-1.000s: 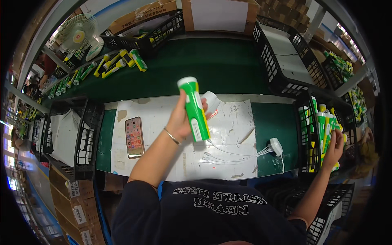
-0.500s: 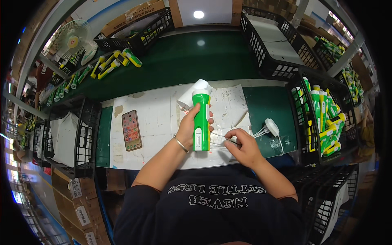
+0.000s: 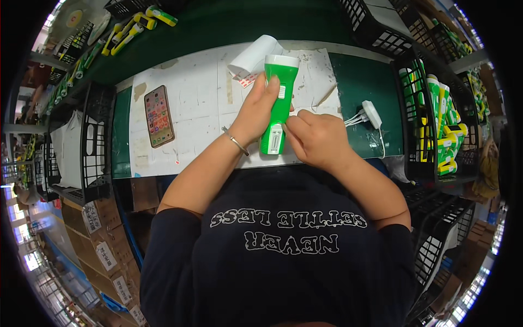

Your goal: Assembling and inspecting plastic flashlights on a production line.

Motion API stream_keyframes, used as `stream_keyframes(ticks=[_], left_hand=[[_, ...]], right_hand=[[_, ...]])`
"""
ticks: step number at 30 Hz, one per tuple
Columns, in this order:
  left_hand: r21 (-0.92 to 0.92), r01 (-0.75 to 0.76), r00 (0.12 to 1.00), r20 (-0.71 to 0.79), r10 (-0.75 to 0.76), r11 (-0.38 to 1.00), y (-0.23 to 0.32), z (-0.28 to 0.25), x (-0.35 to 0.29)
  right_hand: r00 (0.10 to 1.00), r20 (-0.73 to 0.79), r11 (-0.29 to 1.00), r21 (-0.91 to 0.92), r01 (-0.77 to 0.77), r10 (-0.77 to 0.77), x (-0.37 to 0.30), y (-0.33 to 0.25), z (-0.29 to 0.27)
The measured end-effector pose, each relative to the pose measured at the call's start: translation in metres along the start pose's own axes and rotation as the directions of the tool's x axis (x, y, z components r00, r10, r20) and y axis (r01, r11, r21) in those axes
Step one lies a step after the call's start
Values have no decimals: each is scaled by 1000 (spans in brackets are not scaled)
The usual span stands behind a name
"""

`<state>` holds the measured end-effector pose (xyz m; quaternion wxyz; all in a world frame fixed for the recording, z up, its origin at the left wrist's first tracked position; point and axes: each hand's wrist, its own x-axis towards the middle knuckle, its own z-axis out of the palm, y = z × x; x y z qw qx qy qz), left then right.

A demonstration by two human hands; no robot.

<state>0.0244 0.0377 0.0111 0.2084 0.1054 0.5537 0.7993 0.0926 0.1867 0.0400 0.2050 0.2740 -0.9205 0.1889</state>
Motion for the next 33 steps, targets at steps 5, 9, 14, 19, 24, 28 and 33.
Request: stream_keyframes(ticks=[5,9,14,19,24,28,33], left_hand=[[-11,1,993,-116,-2,1000,8,-8,2],[-139,43,998,-48,-51,989,5,-16,3],[-5,-11,1000,-3,11,1000,-1,-6,-6],[170,157,987,-10,-158,973,17,-11,-14],[724,-163,984,173,52,671,29,-10,-26],[871,-349,934,355,47,347,47,-26,-34],[951,-176,957,226,-181,254,74,-63,-50]], right_hand=[[944,137,926,277,255,-300,-17,-12,-9],[993,-54,954,274,119,-108,-15,-16,5],[851,226,618,603,-504,474,3,5,30],[806,231,382,788,-484,544,12,39,18],[832,421,521,649,-555,362,34,49,-17],[817,539,518,648,-558,206,33,60,-24],[828,523,381,737,-558,202,28,70,-26]])
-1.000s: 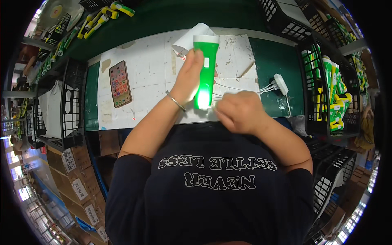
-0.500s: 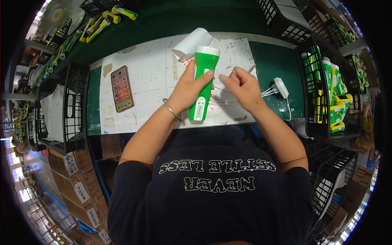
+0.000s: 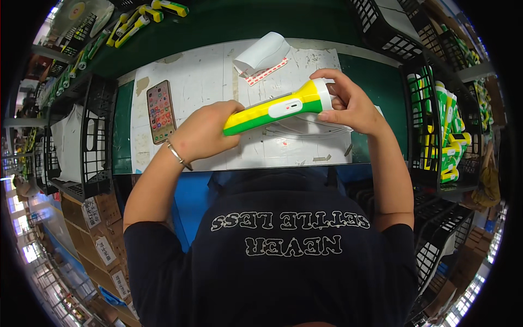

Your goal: Assembling and inspecting plastic flashlights on a production line.

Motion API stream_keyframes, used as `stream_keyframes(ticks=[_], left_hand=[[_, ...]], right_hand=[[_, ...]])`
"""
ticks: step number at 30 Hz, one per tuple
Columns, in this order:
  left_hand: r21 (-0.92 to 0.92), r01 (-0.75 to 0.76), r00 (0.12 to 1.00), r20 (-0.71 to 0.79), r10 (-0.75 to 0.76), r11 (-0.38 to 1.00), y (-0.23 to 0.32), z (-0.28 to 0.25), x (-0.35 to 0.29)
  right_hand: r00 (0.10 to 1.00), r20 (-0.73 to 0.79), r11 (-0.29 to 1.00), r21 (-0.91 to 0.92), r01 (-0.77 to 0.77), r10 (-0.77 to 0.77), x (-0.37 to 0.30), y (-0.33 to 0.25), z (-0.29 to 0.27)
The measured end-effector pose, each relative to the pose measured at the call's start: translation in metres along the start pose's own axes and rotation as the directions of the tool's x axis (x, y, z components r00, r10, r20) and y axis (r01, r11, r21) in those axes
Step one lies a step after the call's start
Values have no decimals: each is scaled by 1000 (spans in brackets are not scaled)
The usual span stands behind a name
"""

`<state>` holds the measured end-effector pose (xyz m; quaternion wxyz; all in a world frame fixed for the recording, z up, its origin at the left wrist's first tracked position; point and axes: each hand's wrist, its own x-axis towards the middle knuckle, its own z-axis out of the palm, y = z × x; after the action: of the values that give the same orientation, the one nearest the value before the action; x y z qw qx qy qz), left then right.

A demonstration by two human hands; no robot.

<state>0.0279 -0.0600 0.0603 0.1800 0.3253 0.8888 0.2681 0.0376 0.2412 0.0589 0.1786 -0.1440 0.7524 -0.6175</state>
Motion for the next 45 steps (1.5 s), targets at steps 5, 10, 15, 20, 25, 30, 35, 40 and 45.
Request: stream_keyframes(ticks=[5,10,15,20,25,30,35,40,45], left_hand=[[-502,114,979,204,-11,857,1,9,8],[-813,113,976,-18,-218,571,-22,48,23],[-758,100,952,-115,-283,645,-28,62,31],[-690,91,963,-124,-241,718,-19,61,40],[-676,-12,975,-170,-140,737,-11,71,52],[-537,2,959,-238,-153,844,4,70,50],[-308,-47,928,-366,-73,950,4,76,46],[-406,-43,865,-473,-170,913,8,89,51],[-200,-18,830,-549,-97,980,10,94,59]], right_hand=[[995,42,964,254,80,-93,22,24,23],[953,-294,787,-604,-123,-76,51,61,52],[931,-309,622,-772,-127,-194,58,79,70],[968,-249,995,-84,-59,36,39,47,44],[968,-167,981,74,-178,188,31,41,32],[960,-165,969,139,-206,227,28,42,31],[953,-248,976,175,-133,175,29,51,35],[895,-420,963,267,-37,150,29,49,54],[881,-458,958,287,20,119,26,59,64]])
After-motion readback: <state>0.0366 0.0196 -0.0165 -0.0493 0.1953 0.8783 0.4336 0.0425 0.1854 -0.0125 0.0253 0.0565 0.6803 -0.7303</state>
